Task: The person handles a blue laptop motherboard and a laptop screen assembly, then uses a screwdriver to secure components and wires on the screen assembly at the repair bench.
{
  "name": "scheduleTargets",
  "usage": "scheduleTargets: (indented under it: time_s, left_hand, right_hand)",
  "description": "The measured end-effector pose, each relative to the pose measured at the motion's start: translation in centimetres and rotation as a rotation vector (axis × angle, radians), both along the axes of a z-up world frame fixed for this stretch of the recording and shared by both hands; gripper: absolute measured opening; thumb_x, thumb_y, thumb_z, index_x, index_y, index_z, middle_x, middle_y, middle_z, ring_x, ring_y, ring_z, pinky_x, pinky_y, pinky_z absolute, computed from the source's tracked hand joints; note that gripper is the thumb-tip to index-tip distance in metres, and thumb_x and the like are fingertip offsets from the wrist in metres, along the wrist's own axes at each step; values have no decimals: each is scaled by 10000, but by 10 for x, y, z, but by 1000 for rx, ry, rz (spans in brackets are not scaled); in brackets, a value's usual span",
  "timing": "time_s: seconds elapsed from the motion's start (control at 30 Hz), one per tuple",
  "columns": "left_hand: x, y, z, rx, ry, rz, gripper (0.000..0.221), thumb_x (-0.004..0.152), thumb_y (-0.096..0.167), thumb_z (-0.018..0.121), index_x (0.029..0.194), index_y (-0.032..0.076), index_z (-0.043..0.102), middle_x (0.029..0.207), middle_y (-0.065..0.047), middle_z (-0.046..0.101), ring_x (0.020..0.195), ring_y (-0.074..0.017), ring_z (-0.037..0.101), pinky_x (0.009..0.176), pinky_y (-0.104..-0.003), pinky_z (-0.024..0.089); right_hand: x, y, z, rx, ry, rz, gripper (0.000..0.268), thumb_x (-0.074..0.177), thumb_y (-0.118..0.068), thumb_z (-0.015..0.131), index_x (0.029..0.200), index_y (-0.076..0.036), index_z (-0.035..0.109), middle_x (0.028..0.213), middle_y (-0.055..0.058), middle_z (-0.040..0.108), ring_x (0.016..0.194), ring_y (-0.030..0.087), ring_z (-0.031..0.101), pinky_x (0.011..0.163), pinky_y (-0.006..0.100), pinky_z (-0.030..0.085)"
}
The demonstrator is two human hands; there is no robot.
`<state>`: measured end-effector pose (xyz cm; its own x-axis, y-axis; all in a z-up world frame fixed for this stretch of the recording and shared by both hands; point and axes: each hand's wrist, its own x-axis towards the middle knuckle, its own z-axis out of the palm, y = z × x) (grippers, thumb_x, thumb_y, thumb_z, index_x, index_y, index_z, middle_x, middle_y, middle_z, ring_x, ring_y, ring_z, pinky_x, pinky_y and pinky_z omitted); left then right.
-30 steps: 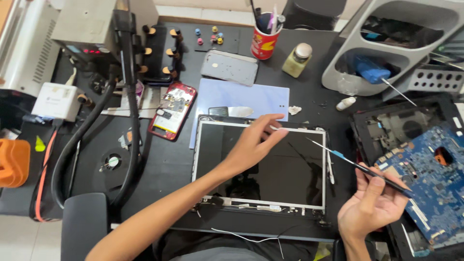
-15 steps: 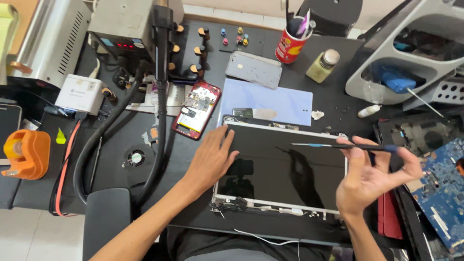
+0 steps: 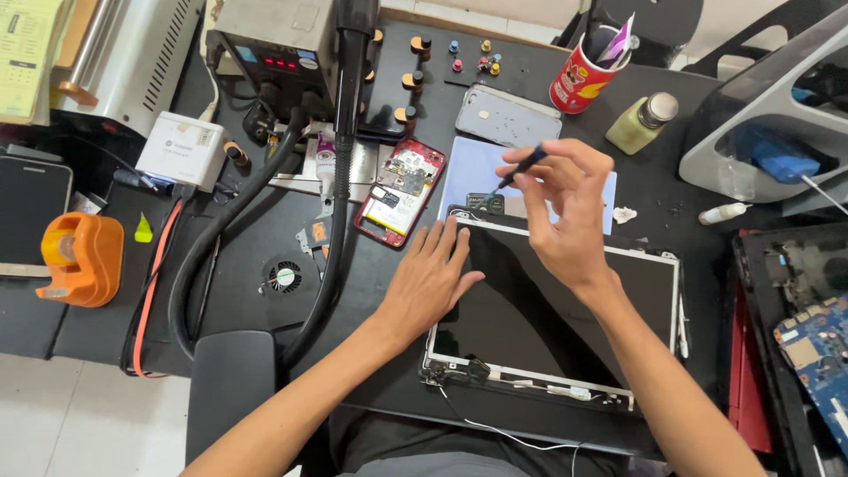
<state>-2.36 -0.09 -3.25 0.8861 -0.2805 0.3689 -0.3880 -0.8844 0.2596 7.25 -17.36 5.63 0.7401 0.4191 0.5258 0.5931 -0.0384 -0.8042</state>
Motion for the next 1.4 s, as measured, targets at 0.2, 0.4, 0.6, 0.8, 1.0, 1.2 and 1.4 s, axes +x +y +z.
scheduleTargets:
  time_s: [0.2,0.4,0.6,0.8,1.0,1.2,1.4]
  left_hand:
    - [7,7,0,-171,7,-42,557,969,381,658,1304,-56,576,1432,-307,529,1336,-448,504,1118,-515,390]
    - [6,6,4,-106,33,-48,592,944,407,674,1280,-69,575,1405,-330,523,1298,-457,506,1092,-546,391]
    - [9,8,6,-131,38,-53,584,946,405,676,1281,-63,575,1416,-314,524,1308,-449,501,1086,-540,397]
    - [8,9,5,-158,62,-74,567,947,381,676,1282,-64,572,1444,-296,524,1299,-451,509,1055,-518,421]
    - [9,6,3,-121,39,-73,569,955,381,678,1282,-72,569,1445,-300,513,1282,-466,521,1049,-516,432]
    - [8,6,1,-139,44,-73,573,958,378,671,1281,-84,568,1451,-308,508,1292,-471,522,1056,-507,433]
    - [9,6,0,-112,43,-66,576,957,381,672,1287,-80,570,1451,-307,506,1292,-470,519,1061,-510,431]
  right_hand:
    - [9,8,-1,-75,2,38,454,1092,125,529,1407,-99,291,1296,215,645,1121,277,733,960,378,623]
    - [8,8,-3,-105,-13,59,459,1095,123,534,1417,-97,292,1306,210,640,1124,272,737,963,374,625]
    - [8,9,-4,-86,-30,53,472,1078,130,543,1416,-91,300,1293,201,643,1109,266,735,955,371,621]
    - [8,11,-10,-99,-81,12,469,1055,133,601,1397,-68,349,1244,165,663,1107,245,736,933,340,624]
    - [6,19,-11,-108,-261,-127,553,960,53,787,1342,-53,401,1179,169,579,982,240,673,902,313,581]
    - [4,23,-3,-52,-128,-159,430,980,55,789,1254,-43,473,1142,101,584,946,178,658,871,281,575]
    - [3,25,5,-22,-104,-167,336,1006,97,710,1253,-6,506,1192,117,561,1103,215,689,992,328,599]
